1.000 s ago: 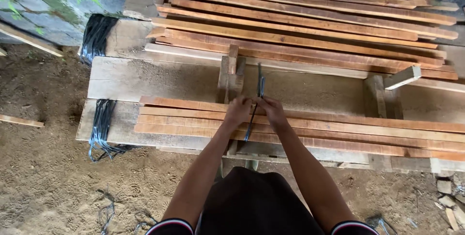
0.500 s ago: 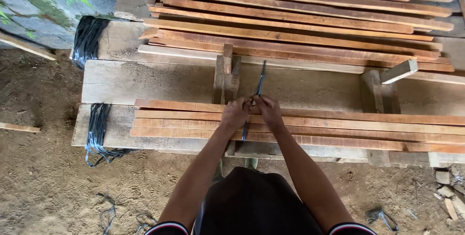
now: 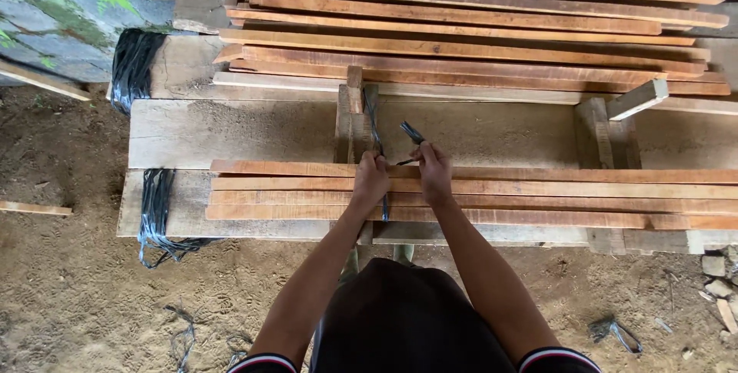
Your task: Bundling several thin wood planks together using rubber bands or ties.
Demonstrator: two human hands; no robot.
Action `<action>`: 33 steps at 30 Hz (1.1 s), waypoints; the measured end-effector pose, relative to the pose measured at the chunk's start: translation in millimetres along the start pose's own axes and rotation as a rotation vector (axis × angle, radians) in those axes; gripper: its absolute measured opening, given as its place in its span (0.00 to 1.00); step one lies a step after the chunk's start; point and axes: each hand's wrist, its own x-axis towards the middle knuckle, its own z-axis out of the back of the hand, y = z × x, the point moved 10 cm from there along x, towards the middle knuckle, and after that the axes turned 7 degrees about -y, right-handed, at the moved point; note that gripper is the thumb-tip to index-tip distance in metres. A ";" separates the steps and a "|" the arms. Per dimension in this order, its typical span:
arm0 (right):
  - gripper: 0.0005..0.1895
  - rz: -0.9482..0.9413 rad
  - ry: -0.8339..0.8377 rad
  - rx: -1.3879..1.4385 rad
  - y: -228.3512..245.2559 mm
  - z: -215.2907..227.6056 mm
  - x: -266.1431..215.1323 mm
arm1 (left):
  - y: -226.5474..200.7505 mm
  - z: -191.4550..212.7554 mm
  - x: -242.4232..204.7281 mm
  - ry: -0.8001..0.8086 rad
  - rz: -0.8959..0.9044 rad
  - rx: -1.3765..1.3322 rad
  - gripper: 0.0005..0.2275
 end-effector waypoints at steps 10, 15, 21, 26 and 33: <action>0.04 0.158 0.000 -0.261 18.8 -7.6 -12.2 | -26.0 10.4 -18.8 0.067 0.088 -0.085 0.18; 0.09 0.068 0.105 -0.170 -4.1 -3.8 -0.3 | -62.9 20.2 -40.0 0.071 0.092 -0.098 0.17; 0.14 -0.059 0.194 -0.081 -26.3 -4.0 4.4 | -67.1 23.2 -40.9 0.080 0.101 -0.157 0.17; 0.12 -0.110 0.125 -0.115 -38.9 3.3 9.4 | -44.4 18.5 -21.7 0.030 0.000 -0.160 0.12; 0.09 -0.013 0.106 -0.187 -17.6 -0.6 0.1 | -55.8 24.1 -23.2 -0.006 -0.019 -0.100 0.09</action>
